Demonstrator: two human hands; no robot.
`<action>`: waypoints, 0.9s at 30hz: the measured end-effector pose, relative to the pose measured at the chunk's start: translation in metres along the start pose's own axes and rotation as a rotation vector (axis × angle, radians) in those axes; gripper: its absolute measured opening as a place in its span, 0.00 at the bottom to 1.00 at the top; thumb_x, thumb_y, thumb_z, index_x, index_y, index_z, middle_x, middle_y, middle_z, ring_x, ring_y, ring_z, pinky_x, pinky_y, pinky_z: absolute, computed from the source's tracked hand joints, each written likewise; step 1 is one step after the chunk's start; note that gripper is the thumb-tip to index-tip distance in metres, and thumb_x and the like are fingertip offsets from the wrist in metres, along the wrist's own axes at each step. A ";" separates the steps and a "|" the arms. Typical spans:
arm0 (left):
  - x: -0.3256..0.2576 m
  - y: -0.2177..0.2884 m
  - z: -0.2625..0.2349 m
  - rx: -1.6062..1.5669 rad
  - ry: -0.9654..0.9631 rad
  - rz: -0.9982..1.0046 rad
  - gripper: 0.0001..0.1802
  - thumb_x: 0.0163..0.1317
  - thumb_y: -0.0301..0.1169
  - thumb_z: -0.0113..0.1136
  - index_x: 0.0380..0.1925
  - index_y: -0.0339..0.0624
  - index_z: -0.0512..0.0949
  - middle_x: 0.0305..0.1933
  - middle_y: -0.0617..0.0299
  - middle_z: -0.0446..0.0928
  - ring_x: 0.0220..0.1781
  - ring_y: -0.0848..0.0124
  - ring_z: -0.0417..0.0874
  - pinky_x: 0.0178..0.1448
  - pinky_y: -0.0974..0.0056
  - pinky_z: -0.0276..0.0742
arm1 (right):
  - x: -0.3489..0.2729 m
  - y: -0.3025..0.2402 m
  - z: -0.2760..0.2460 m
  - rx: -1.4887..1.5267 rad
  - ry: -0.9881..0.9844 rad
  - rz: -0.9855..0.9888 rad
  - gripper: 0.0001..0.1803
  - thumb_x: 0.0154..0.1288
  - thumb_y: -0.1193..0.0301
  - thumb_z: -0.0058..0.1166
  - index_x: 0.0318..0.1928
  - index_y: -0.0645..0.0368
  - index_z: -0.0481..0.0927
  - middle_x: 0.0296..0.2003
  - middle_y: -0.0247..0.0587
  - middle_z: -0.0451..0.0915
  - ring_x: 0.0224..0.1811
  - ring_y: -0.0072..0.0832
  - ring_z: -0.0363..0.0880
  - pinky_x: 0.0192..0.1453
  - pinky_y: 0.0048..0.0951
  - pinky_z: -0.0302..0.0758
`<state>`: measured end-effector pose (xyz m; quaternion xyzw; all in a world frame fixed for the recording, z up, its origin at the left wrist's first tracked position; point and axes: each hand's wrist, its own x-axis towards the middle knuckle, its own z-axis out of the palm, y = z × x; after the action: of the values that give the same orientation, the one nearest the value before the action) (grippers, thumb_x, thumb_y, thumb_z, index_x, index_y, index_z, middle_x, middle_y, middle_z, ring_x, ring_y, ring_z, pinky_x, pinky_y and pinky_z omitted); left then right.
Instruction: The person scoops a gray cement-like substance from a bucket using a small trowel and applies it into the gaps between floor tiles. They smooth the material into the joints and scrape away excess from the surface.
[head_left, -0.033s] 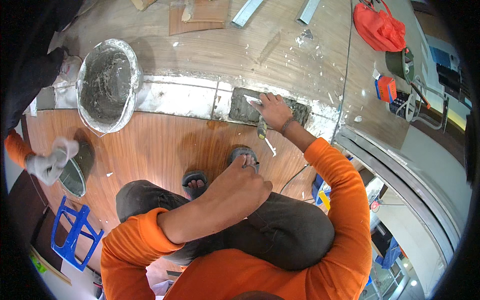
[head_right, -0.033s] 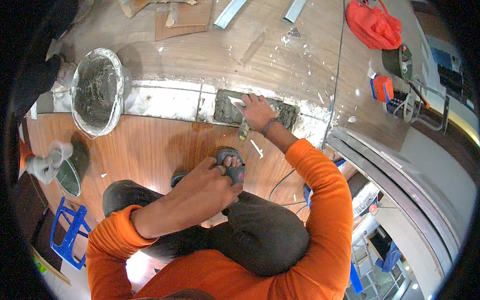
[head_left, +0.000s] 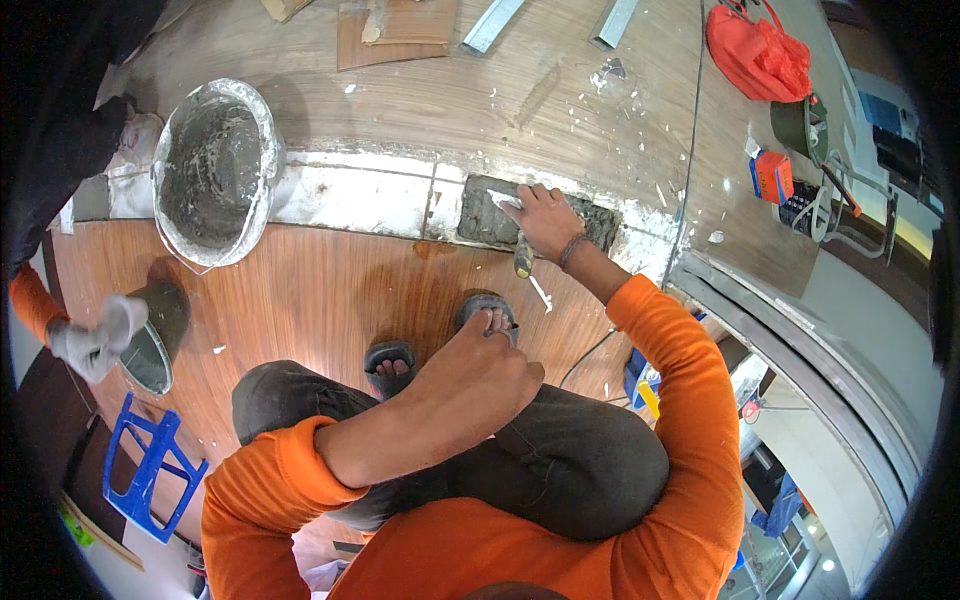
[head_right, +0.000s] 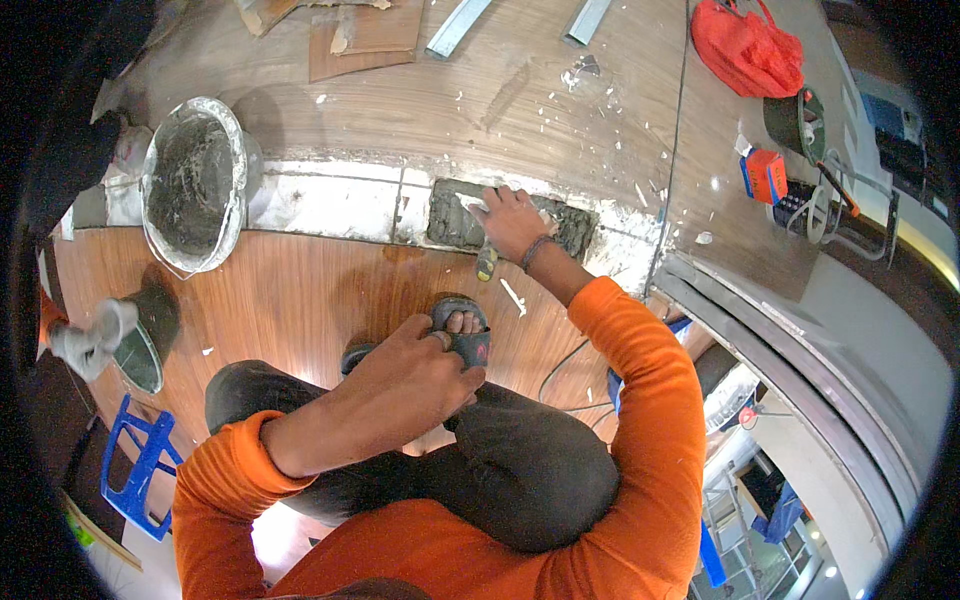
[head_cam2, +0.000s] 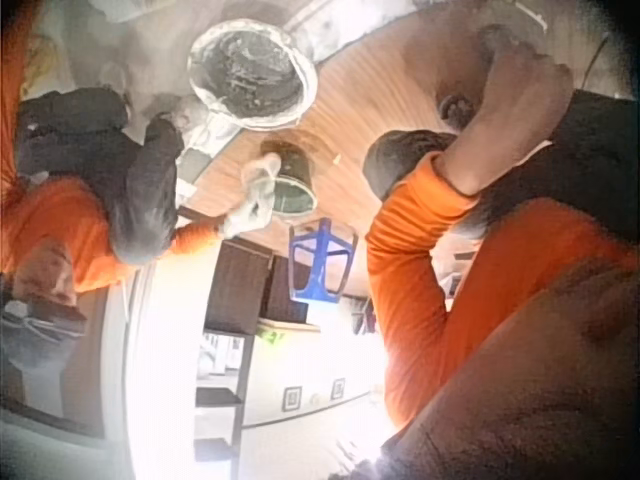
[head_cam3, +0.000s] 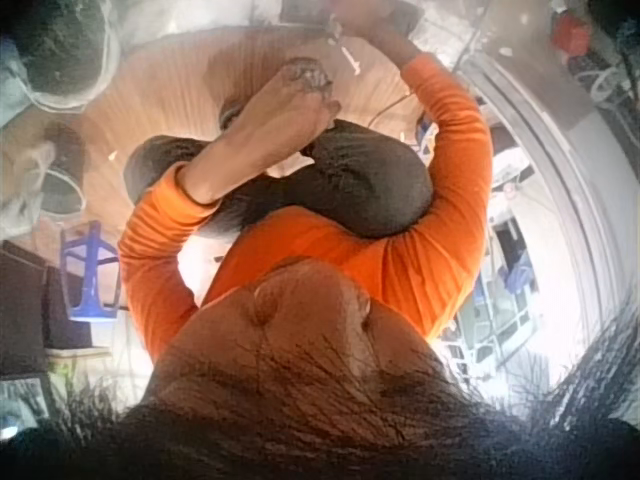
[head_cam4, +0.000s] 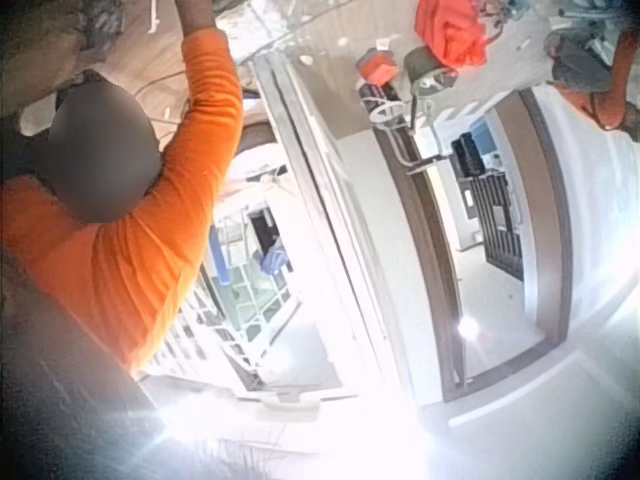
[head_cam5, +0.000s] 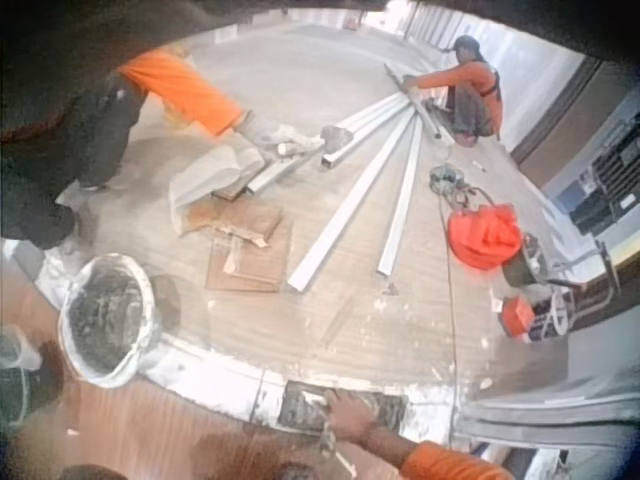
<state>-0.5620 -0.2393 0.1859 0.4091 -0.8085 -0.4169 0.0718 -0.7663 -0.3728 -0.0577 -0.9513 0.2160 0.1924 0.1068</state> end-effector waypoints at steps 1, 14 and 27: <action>0.000 -0.001 0.001 -0.004 0.009 0.003 0.07 0.64 0.34 0.61 0.34 0.43 0.84 0.25 0.57 0.83 0.35 0.60 0.87 0.54 0.55 0.73 | 0.003 -0.001 -0.003 0.009 -0.004 0.019 0.22 0.69 0.68 0.51 0.62 0.49 0.80 0.55 0.42 0.75 0.59 0.38 0.74 0.60 0.45 0.72; 0.009 -0.006 0.009 0.056 -0.098 0.015 0.10 0.65 0.38 0.62 0.39 0.47 0.85 0.28 0.58 0.84 0.40 0.61 0.87 0.54 0.55 0.73 | 0.005 -0.004 -0.006 0.067 -0.060 0.164 0.20 0.71 0.66 0.50 0.61 0.42 0.83 0.58 0.44 0.74 0.63 0.42 0.72 0.63 0.47 0.71; 0.024 -0.011 0.001 -0.025 -0.160 -0.055 0.10 0.64 0.37 0.65 0.39 0.43 0.84 0.27 0.50 0.83 0.36 0.51 0.86 0.49 0.51 0.76 | -0.040 0.044 -0.019 0.331 0.353 0.556 0.10 0.61 0.73 0.52 0.37 0.65 0.84 0.46 0.59 0.81 0.52 0.52 0.80 0.58 0.47 0.79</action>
<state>-0.5713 -0.2591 0.1713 0.3954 -0.7948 -0.4603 0.0007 -0.8134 -0.4021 -0.0297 -0.8445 0.5096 0.0096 0.1641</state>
